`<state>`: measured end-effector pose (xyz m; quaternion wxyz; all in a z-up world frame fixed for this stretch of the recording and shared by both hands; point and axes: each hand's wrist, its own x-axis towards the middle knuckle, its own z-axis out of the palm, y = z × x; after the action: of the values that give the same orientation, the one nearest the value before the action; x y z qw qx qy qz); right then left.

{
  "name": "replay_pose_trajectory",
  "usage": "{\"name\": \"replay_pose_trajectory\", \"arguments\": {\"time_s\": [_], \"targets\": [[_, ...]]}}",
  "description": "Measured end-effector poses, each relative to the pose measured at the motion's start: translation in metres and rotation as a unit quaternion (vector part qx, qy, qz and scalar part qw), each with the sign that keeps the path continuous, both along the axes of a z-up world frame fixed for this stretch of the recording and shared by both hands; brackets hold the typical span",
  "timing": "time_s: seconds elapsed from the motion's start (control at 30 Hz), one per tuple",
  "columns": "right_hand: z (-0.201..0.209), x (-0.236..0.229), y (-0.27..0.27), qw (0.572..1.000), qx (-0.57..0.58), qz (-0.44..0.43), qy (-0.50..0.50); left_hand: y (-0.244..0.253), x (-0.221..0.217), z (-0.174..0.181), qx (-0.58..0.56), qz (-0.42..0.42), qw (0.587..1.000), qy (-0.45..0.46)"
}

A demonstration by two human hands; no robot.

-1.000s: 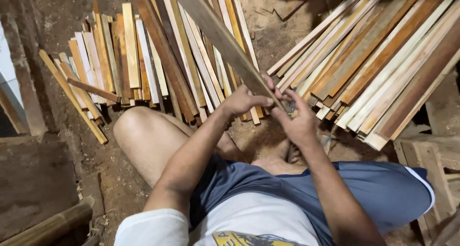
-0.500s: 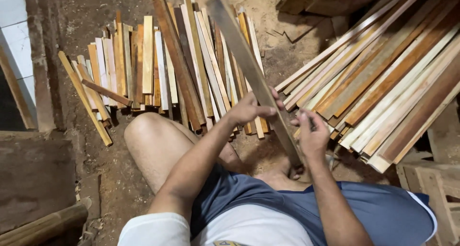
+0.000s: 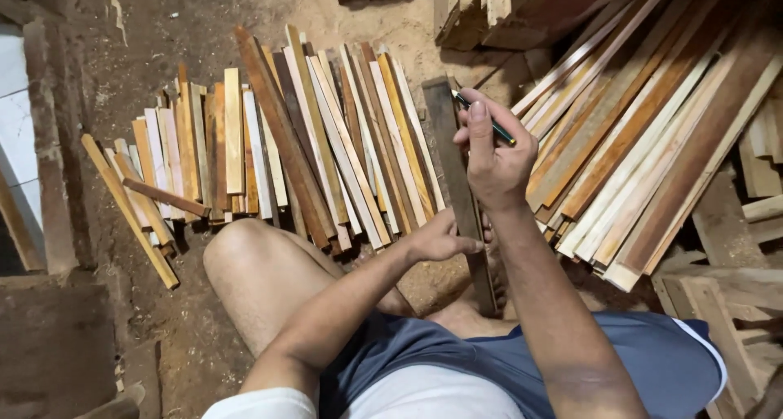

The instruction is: Marking and shaving thin wooden strips using a pencil and a hand-held blade to refine their shape.

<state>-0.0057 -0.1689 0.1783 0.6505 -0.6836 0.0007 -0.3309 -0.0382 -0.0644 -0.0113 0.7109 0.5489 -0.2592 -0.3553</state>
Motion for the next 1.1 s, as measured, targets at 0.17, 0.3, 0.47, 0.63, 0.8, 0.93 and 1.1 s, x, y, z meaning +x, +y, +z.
{"name": "replay_pose_trajectory", "arguments": {"time_s": [0.17,0.3,0.47,0.63,0.8,0.93,1.1], "targets": [[-0.045,-0.016,-0.01,0.997,-0.065,-0.004,0.044,0.008,0.013,-0.004,0.063,0.023,0.997,0.028],[-0.05,-0.025,-0.011,0.997,-0.045,-0.01,0.061,0.001,0.023,-0.021,0.096,0.041,0.993,0.046],[-0.003,0.0,-0.01,0.998,-0.043,-0.014,-0.039,-0.004,0.002,0.024,0.036,0.004,0.999,0.008],[-0.044,-0.006,-0.012,0.998,-0.054,0.009,-0.015,0.01,0.014,0.059,0.033,0.011,0.999,0.005],[-0.095,-0.057,-0.012,0.99,-0.069,0.049,0.116,0.024,0.039,-0.007,0.02,0.074,0.997,-0.003],[-0.081,-0.044,-0.019,0.99,-0.022,0.022,0.135,0.017,0.039,-0.003,0.028,0.051,0.998,-0.013],[-0.032,-0.005,-0.013,0.998,-0.052,0.02,0.003,0.011,0.023,0.001,0.052,0.025,0.998,-0.029]]}}
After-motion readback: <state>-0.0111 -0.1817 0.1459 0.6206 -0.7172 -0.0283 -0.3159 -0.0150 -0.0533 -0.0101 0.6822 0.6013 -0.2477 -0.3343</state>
